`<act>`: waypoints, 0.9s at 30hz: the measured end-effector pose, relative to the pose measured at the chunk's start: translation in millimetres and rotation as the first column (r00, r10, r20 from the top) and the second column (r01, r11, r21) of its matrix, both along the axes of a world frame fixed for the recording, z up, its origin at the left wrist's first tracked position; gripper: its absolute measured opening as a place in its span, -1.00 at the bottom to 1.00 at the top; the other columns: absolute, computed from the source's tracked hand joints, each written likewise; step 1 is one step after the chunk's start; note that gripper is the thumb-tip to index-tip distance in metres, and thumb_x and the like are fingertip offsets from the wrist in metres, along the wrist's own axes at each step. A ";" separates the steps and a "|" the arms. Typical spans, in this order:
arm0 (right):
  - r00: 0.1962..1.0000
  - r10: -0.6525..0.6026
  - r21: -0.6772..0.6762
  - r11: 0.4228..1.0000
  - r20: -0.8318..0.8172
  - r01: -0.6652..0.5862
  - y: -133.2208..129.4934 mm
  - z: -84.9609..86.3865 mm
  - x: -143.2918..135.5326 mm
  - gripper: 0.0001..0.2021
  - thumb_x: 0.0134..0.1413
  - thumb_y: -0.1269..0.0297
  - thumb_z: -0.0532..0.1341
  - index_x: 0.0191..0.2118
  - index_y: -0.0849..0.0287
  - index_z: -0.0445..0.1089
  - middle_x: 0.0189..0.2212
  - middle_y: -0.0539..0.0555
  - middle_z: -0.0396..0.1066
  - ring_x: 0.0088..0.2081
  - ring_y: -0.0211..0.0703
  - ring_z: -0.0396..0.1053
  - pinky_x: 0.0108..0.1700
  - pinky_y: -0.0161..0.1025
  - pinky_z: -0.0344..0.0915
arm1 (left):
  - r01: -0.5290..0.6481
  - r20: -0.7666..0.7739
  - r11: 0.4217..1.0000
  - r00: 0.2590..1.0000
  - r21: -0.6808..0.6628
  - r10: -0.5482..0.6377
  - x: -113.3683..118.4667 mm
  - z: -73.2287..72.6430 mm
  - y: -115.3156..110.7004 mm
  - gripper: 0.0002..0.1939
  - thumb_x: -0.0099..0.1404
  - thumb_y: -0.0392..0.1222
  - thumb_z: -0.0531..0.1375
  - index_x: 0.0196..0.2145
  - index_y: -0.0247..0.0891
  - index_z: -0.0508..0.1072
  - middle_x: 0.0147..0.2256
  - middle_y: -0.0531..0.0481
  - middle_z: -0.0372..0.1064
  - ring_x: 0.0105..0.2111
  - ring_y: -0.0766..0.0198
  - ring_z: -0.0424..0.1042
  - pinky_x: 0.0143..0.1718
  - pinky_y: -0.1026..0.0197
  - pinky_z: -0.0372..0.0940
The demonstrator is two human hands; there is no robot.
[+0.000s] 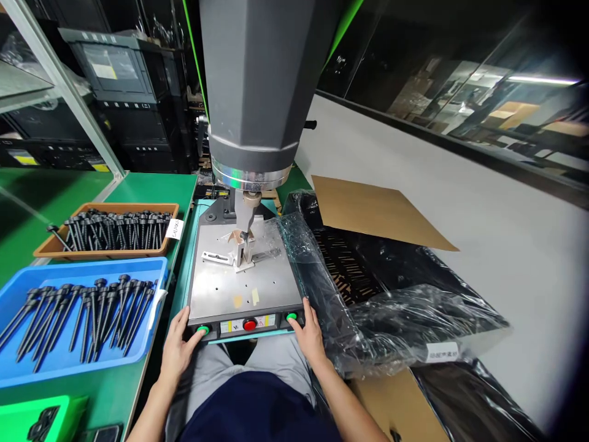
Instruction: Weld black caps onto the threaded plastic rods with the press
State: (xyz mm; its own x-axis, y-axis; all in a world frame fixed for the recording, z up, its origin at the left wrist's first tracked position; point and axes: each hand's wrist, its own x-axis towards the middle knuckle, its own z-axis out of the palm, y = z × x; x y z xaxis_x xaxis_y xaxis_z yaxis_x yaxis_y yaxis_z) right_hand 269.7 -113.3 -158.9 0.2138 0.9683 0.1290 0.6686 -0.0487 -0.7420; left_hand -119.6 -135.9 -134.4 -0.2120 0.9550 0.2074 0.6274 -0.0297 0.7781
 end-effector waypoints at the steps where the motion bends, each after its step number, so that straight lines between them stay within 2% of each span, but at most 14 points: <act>1: 1.000 -0.002 0.004 1.000 0.001 0.002 0.3 0.5 0.3 -0.27 0.14 0.02 0.16 0.37 0.08 -0.02 0.27 0.24 0.14 0.28 0.16 0.15 0.25 0.08 0.16 | 0.001 0.001 1.000 1.000 0.003 -0.001 -1.7 0.0 0.6 -0.29 0.20 0.15 0.22 0.28 0.05 0.19 0.19 -0.10 0.19 0.21 -0.07 0.24 0.27 -0.16 0.12; 5: 1.000 0.007 -0.011 1.000 0.001 -0.007 0.5 3.9 0.5 -0.27 0.14 0.05 0.15 0.38 0.11 -0.04 0.27 0.25 0.13 0.28 0.15 0.14 0.25 0.07 0.16 | -0.001 0.004 1.000 1.000 0.004 0.001 -5.4 -1.4 2.2 -0.30 0.19 0.14 0.24 0.26 0.03 0.23 0.18 -0.09 0.20 0.20 -0.06 0.26 0.26 -0.15 0.14; 8: 1.000 0.031 -0.053 0.998 -0.004 -0.031 0.0 8.5 1.2 -0.20 0.09 0.06 0.19 0.39 0.15 -0.09 0.29 0.29 0.09 0.30 0.15 0.10 0.26 0.08 0.14 | 0.017 0.005 1.000 1.000 -0.002 -0.017 -4.8 4.5 1.6 -0.29 0.17 0.12 0.26 0.25 0.01 0.24 0.18 -0.09 0.21 0.19 -0.04 0.27 0.25 -0.13 0.16; 10: 0.999 0.032 -0.078 0.996 -0.016 -0.033 -0.2 11.9 1.0 -0.17 0.07 0.05 0.20 0.40 0.16 -0.10 0.29 0.30 0.08 0.31 0.15 0.08 0.27 0.08 0.12 | -0.033 -0.007 0.999 0.999 0.028 0.033 -0.5 15.3 0.8 -0.30 0.18 0.12 0.25 0.24 -0.04 0.24 0.18 -0.12 0.22 0.19 -0.05 0.26 0.25 -0.13 0.17; 14: 0.997 -0.006 -0.084 0.996 -0.080 -0.001 2.3 14.4 -1.5 -0.20 0.07 -0.02 0.19 0.37 0.17 -0.03 0.29 0.31 0.10 0.32 0.14 0.08 0.28 0.07 0.10 | -0.205 0.022 0.967 0.979 0.155 0.204 18.8 46.3 3.4 -0.41 0.25 0.06 0.20 0.18 -0.18 0.30 0.13 -0.19 0.28 0.15 -0.03 0.29 0.22 -0.11 0.20; 17: 0.988 -0.052 -0.066 0.997 -0.146 0.043 6.5 11.8 -2.9 -0.21 0.05 -0.06 0.21 0.33 0.21 0.06 0.27 0.32 0.15 0.31 0.16 0.10 0.28 0.09 0.11 | -0.202 0.206 0.970 0.963 0.137 0.172 36.4 64.5 15.1 -0.48 0.26 0.04 0.20 0.12 -0.21 0.35 0.11 -0.20 0.32 0.08 0.01 0.38 0.13 -0.06 0.31; 19: 0.978 -0.076 -0.058 0.996 -0.195 0.066 9.2 11.7 -3.0 -0.21 0.03 -0.09 0.22 0.30 0.23 0.12 0.25 0.34 0.19 0.28 0.18 0.13 0.27 0.10 0.11 | -0.179 0.392 0.981 0.910 0.073 0.137 46.5 72.0 28.1 -0.49 0.24 0.06 0.22 0.07 -0.23 0.38 0.06 -0.21 0.38 0.04 0.03 0.42 0.10 -0.04 0.33; 22: 0.968 -0.112 -0.025 0.994 -0.226 0.109 11.4 20.3 -4.8 -0.26 0.01 -0.12 0.24 0.23 0.24 0.23 0.19 0.34 0.27 0.23 0.20 0.21 0.24 0.14 0.15 | -0.121 0.623 0.993 0.775 -0.015 0.104 57.9 82.1 52.3 -0.47 0.17 0.11 0.27 0.00 -0.28 0.42 -0.04 -0.25 0.46 0.01 0.02 0.45 0.09 -0.07 0.32; 25: 0.968 -0.147 0.124 0.977 -0.205 0.175 13.5 40.2 -14.4 -0.40 0.05 -0.08 0.23 0.11 0.23 0.34 0.09 0.32 0.34 0.15 0.16 0.30 0.20 0.13 0.21 | -0.031 0.742 0.998 0.668 -0.059 0.064 66.1 96.9 78.2 -0.45 0.10 0.13 0.33 -0.07 -0.30 0.45 -0.05 -0.26 0.47 -0.01 0.02 0.45 0.05 -0.07 0.33; 27: 0.964 -0.122 0.213 0.962 -0.235 0.174 17.3 55.2 -26.4 -0.50 0.10 -0.03 0.22 0.05 0.22 0.38 0.06 0.30 0.36 0.10 0.10 0.34 0.17 0.09 0.26 | 0.024 0.793 0.996 0.608 -0.081 0.050 71.0 109.3 95.8 -0.44 0.06 0.13 0.36 -0.10 -0.30 0.47 -0.05 -0.26 0.46 -0.02 0.04 0.45 0.02 -0.04 0.34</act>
State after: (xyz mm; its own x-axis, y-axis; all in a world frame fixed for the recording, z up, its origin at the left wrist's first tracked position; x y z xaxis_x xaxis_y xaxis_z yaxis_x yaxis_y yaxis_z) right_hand 243.3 -96.0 -103.7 0.4001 0.8732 0.2783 0.4875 0.0543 -0.8714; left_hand -48.7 -40.1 -25.1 -0.2704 0.9553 -0.1200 -0.2373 0.0547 0.9699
